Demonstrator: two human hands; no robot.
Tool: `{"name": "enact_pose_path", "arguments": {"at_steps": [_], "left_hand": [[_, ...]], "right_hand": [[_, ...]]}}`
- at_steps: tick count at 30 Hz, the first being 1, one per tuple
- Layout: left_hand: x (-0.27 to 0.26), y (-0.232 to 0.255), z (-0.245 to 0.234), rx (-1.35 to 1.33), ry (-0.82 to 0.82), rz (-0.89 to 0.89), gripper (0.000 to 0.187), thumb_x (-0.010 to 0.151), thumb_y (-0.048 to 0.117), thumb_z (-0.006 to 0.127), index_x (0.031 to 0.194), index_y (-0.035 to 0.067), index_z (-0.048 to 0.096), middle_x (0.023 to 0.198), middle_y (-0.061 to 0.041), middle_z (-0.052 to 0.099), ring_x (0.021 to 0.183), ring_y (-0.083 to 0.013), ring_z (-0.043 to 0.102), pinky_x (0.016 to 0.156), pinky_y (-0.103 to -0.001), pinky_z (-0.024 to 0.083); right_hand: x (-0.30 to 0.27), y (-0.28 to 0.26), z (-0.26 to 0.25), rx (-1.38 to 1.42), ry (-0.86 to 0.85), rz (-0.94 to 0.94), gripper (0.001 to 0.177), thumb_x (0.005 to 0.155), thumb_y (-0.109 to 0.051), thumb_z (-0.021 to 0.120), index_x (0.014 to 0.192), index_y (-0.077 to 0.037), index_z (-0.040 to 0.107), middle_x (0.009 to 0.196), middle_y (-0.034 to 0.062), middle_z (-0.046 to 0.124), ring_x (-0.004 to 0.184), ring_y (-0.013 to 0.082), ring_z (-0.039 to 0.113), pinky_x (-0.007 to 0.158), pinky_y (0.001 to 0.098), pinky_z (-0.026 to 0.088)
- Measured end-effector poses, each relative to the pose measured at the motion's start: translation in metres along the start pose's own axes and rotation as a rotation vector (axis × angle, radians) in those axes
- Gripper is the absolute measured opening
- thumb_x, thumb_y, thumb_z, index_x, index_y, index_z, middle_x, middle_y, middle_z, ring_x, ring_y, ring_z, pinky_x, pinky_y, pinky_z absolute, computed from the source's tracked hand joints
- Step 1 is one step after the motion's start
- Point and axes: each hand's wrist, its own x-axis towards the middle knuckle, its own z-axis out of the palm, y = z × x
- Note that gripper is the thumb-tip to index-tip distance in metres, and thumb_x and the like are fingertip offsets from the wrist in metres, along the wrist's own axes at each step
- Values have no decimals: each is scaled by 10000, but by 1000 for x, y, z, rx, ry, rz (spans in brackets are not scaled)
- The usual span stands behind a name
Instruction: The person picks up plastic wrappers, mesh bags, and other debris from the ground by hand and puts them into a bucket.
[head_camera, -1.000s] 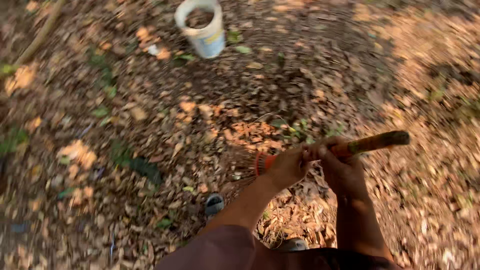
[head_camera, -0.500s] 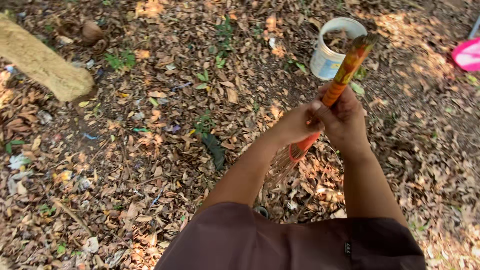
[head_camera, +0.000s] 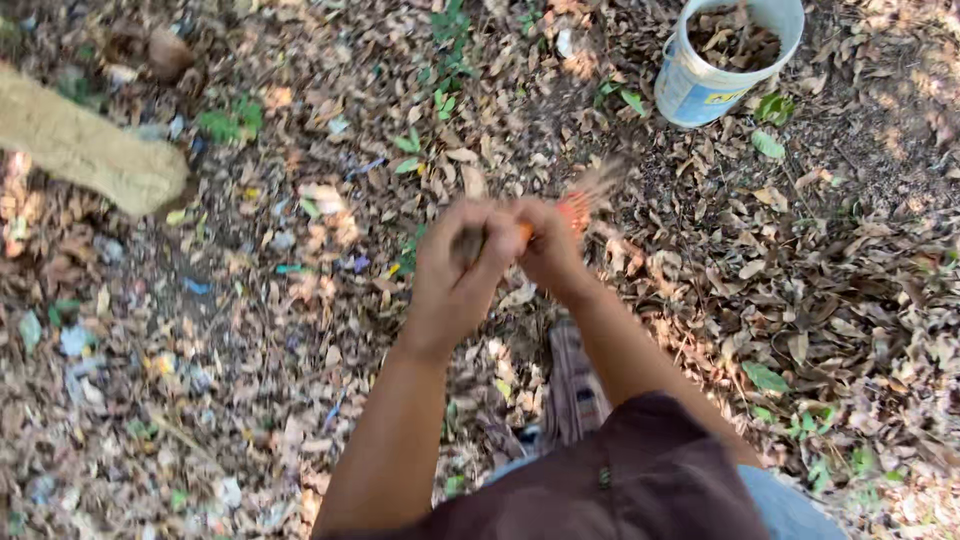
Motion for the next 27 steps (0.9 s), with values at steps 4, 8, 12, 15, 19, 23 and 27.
{"name": "enact_pose_path", "arguments": {"at_steps": [4,8,12,15,19,23,27], "left_hand": [[13,-119,21,445,-315,-374,109,1009,189,666,1054,109,726,950,-5,686,796,-84,612,676,-250,548],[-21,-161,42,125,-229,-661,172,982,170,684,1118,109,770,965,-37,744,819,-114,664,730,-280,555],[1,-95,35,351,-305,-400,135,987,139,725,1106,90,769,972,-78,746,994,-211,682,887,-380,547],[35,-30,16,428,-223,-229,97,983,163,725,1071,136,754,968,-15,779,983,-168,753,1066,-413,569],[57,-106,36,564,-323,-199,130,992,147,725,1106,101,767,1041,-43,794,945,-176,758,905,-371,581],[21,-143,45,177,-182,-753,170,989,188,685,1075,78,782,911,-29,731,801,-161,685,753,-373,572],[6,-92,16,297,-248,-435,156,1028,202,698,1121,100,772,891,-49,717,804,-159,692,1070,-421,550]], "right_hand": [[-6,157,-99,492,327,736,123,916,-150,610,896,-63,694,864,73,638,743,190,624,643,339,553],[-98,165,-163,-908,-187,230,192,767,-196,830,747,-60,695,767,113,680,705,306,670,604,451,522],[-65,86,-127,-813,-87,35,171,762,-167,846,741,-103,689,693,83,649,660,274,665,613,427,528],[-6,80,-79,-776,-73,-152,208,710,-130,827,694,-111,621,677,61,618,643,261,632,626,422,502],[25,153,-106,-669,-101,32,270,656,-210,895,716,-92,660,660,96,610,646,319,624,591,455,500],[-67,135,-159,-1023,-299,355,251,654,-240,910,711,-106,706,665,95,639,675,340,651,607,478,515],[-54,78,-115,-755,-84,261,218,735,-234,857,716,-125,669,727,51,694,691,269,707,657,429,551]]}}
